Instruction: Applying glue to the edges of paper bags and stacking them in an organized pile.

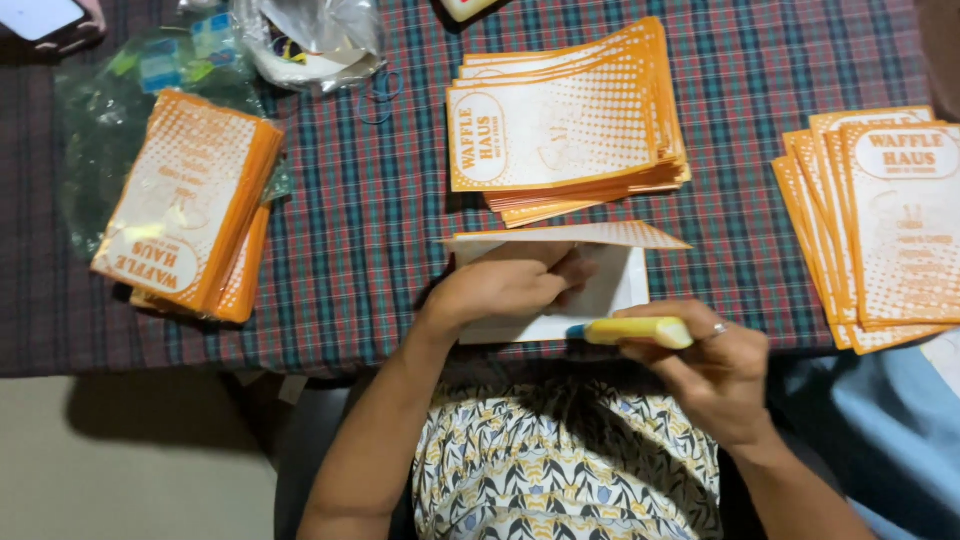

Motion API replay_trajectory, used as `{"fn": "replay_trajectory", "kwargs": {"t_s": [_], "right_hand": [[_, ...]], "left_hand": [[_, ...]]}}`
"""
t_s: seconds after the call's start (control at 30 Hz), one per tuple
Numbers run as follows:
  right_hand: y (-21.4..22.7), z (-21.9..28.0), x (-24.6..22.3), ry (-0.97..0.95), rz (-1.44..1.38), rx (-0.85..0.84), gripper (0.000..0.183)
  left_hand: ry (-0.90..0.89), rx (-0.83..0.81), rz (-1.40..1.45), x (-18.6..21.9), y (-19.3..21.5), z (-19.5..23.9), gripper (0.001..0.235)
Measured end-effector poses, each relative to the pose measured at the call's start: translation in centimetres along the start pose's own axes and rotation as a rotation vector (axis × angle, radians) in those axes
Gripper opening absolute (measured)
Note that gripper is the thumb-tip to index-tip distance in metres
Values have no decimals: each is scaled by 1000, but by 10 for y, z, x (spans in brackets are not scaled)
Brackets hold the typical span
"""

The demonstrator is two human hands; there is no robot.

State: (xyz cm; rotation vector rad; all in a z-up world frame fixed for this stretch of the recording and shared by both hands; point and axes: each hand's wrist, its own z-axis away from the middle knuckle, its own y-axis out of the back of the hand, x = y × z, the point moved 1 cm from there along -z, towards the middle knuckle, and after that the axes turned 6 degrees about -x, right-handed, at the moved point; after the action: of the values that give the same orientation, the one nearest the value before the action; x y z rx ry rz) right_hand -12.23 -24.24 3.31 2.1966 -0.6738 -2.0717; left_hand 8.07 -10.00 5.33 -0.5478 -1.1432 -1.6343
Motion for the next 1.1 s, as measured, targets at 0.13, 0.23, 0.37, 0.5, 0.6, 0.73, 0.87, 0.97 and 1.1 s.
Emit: {"fn": "replay_trajectory", "kwargs": {"t_s": [0.13, 0.23, 0.37, 0.5, 0.6, 0.73, 0.87, 0.97, 1.1], "right_hand": [[-30, -11, -10, 124, -73, -63, 34], [-53, -19, -10, 255, 12, -50, 33], [-76, -25, -7, 341, 35, -32, 33], [-86, -33, -20, 260, -37, 42, 29], [-54, -24, -16, 182, -214, -11, 29], [7, -8, 4, -120, -237, 385, 48], [54, -20, -6, -318, -79, 308, 33], [64, -26, 3, -459, 117, 159, 38], [68, -18, 9, -151, 645, 119, 43]], "left_hand": [[69, -132, 182, 8, 10, 5, 48], [-17, -132, 342, 0, 8, -1, 18], [57, -137, 476, 6, 12, 4, 50], [-218, -51, 312, -1, 15, 7, 40], [-180, -46, 311, -5, 6, 5, 45], [1, 11, 162, 2, -31, 17, 39], [-259, 79, 188, 10, -91, 34, 28], [-487, 288, 92, 9, -119, 48, 16], [-589, 591, -277, -8, -129, 56, 20]]}}
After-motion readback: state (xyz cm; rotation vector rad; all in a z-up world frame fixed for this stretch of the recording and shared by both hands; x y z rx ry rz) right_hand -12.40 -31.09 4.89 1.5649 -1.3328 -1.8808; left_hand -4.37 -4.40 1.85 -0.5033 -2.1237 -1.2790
